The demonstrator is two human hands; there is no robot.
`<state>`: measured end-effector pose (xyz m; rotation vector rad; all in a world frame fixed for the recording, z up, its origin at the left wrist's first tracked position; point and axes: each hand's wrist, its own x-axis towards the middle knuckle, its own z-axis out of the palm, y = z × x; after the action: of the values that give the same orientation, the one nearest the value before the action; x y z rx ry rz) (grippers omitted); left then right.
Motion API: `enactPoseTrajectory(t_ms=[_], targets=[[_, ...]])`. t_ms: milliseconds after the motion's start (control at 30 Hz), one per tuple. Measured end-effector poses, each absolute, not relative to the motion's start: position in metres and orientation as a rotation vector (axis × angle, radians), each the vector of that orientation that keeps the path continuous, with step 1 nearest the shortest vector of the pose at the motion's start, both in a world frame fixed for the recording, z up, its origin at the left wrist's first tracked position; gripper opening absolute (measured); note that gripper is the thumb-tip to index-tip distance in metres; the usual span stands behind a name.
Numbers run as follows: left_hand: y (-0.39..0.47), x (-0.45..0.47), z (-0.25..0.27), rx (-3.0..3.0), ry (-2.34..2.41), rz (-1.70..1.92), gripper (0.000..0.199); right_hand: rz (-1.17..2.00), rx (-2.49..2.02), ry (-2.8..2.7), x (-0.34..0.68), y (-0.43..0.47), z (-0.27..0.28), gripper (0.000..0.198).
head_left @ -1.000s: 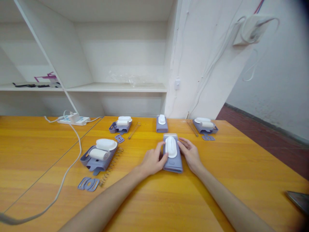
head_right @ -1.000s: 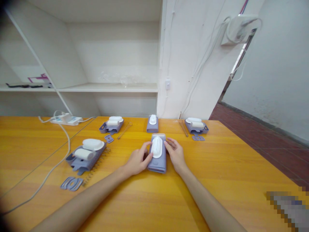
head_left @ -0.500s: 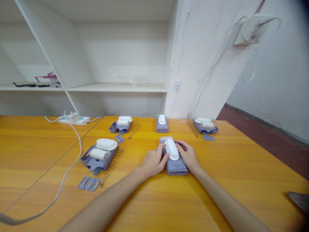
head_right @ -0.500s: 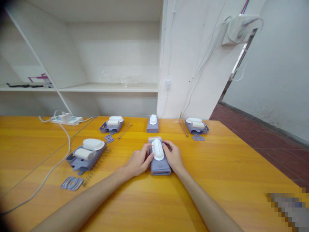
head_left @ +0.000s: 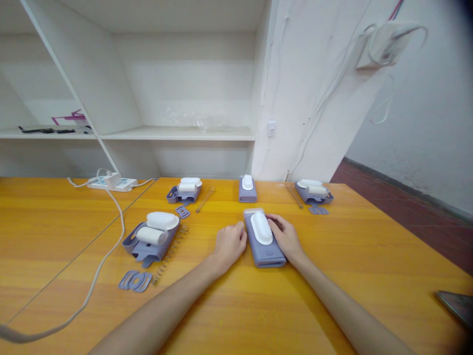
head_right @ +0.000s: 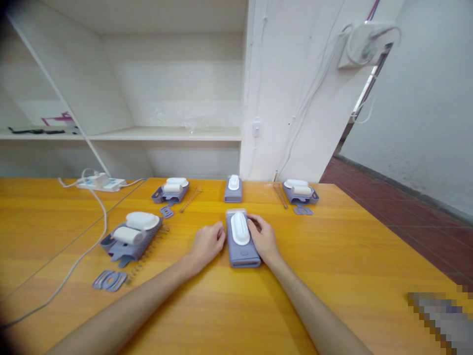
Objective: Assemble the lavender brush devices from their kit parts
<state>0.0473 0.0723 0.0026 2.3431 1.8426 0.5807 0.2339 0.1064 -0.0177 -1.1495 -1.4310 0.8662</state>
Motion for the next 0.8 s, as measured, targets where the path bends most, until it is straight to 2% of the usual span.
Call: enactPoseTrajectory(t_ms=[200, 500, 667, 800], targets=[[0.074, 0.05, 0.003, 2.417, 1.831, 0.32, 0.026, 0.851, -1.149, -1.454, 0.232, 0.104, -0.016, 0.033], [0.073, 0.05, 0.004, 2.466, 1.847, 0.259, 0.032, 0.095, -1.255, -2.016, 0.213, 0.07, 0.032, 0.048], [0.072, 0.05, 0.006, 2.469, 1.849, 0.243, 0.035, -0.114, -1.405, -2.261, 0.196, 0.058, 0.03, 0.044], [0.072, 0.053, 0.007, 2.448, 1.876, 0.257, 0.045, -0.176, -1.528, -2.265, 0.2, 0.062, 0.026, 0.05]])
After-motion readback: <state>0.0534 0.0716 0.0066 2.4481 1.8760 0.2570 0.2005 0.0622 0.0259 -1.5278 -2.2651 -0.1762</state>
